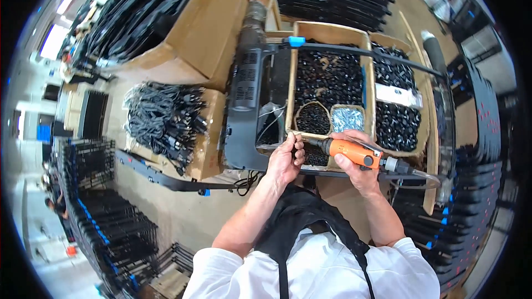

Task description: Assembling plastic covers and wire harnesses onto metal frames using an electric screwdriver and pliers.

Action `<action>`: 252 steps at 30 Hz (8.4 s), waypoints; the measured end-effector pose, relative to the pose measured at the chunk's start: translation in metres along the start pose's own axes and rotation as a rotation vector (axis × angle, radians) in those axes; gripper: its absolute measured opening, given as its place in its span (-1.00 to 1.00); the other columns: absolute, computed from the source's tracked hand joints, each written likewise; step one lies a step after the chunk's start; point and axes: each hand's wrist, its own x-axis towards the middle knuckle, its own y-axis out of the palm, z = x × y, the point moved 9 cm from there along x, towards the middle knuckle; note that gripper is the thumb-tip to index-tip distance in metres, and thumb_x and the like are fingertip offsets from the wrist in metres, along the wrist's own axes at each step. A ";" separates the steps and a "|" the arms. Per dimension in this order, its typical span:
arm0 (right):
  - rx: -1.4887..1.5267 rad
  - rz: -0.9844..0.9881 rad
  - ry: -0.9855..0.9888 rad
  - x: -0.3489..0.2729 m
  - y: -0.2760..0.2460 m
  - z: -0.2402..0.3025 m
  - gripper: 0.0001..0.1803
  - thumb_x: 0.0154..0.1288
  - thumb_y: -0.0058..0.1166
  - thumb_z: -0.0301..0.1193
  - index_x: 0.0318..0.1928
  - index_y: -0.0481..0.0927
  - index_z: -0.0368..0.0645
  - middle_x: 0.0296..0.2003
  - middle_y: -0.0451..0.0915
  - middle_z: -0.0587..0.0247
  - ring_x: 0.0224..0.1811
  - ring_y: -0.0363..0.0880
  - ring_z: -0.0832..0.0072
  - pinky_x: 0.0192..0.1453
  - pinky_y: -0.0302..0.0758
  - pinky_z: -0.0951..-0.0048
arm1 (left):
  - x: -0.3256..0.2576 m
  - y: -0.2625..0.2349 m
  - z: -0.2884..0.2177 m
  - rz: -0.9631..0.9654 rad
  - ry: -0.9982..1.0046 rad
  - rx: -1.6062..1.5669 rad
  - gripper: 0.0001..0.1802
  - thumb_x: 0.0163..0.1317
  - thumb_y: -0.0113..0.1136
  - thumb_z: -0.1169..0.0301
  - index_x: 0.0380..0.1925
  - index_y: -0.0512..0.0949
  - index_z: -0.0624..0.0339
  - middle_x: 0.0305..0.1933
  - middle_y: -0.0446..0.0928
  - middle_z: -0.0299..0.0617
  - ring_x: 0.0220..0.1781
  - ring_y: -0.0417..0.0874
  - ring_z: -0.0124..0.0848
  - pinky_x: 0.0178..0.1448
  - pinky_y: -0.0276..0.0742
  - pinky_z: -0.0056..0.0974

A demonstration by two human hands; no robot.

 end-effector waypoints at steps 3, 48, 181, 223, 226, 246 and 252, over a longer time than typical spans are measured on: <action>-0.045 0.084 0.017 0.011 0.029 -0.012 -0.37 0.34 0.39 -0.50 0.35 0.41 -0.29 0.18 0.69 0.00 0.21 0.67 0.33 0.42 0.54 0.24 | -0.006 -0.006 -0.014 -0.011 0.044 -0.063 -0.68 0.62 0.13 0.06 -0.04 0.54 0.09 -0.35 0.45 -0.43 -0.46 0.40 -0.57 -0.48 0.26 -0.47; -0.448 0.380 0.257 0.228 0.268 -0.059 -0.39 0.30 0.45 -0.43 0.31 0.50 -0.24 0.17 0.71 0.09 0.26 0.66 0.37 0.42 0.55 0.28 | -0.065 -0.127 -0.234 -0.769 0.723 1.451 -0.50 0.35 0.39 0.03 0.21 0.72 -0.04 -0.19 0.71 -0.01 -0.14 0.76 -0.02 -0.01 0.69 0.02; -0.636 0.331 0.277 -0.034 0.204 -0.032 -0.52 0.34 0.38 -0.50 0.25 0.59 -0.18 0.16 0.72 0.20 0.17 0.69 0.44 0.34 0.60 0.33 | -0.113 -0.142 0.009 0.031 -0.107 0.144 -0.74 0.72 -0.07 0.27 0.03 0.58 0.16 -0.26 0.63 -0.31 -0.40 0.53 -0.54 -0.36 0.42 -0.39; -0.277 0.343 0.282 -0.026 0.232 -0.024 -0.41 0.32 0.42 -0.50 0.31 0.50 -0.22 0.18 0.70 0.10 0.26 0.65 0.36 0.42 0.55 0.25 | -0.108 -0.150 -0.039 0.064 -0.040 -0.365 -0.64 0.62 0.13 0.07 0.02 0.56 0.17 -0.39 0.42 -0.39 -0.47 0.35 -0.56 -0.43 0.27 -0.44; -0.279 0.333 0.286 -0.024 0.230 -0.025 -0.42 0.32 0.42 -0.50 0.31 0.51 -0.23 0.17 0.70 0.08 0.25 0.65 0.36 0.42 0.55 0.24 | -0.109 -0.150 -0.043 0.118 -0.076 -0.296 -0.64 0.63 0.12 0.09 0.03 0.57 0.18 -0.38 0.44 -0.38 -0.47 0.35 -0.57 -0.43 0.26 -0.46; -0.344 0.229 0.218 -0.033 0.230 -0.025 -0.44 0.35 0.39 -0.53 0.31 0.48 -0.26 0.18 0.70 0.09 0.24 0.67 0.35 0.42 0.55 0.27 | -0.107 -0.127 -0.036 0.189 -0.161 -0.590 -0.60 0.66 0.06 0.07 0.15 0.53 0.18 -0.40 0.37 -0.41 -0.44 0.35 -0.52 -0.36 0.30 -0.38; -0.440 0.244 0.178 -0.035 0.240 -0.041 -0.48 0.35 0.40 -0.50 0.29 0.55 -0.21 0.19 0.70 0.18 0.24 0.67 0.38 0.44 0.53 0.29 | -0.119 -0.137 -0.028 0.038 -0.111 -0.243 -0.56 0.67 -0.03 -0.02 -0.03 0.56 0.14 -0.37 0.45 -0.36 -0.41 0.43 -0.44 -0.32 0.37 -0.35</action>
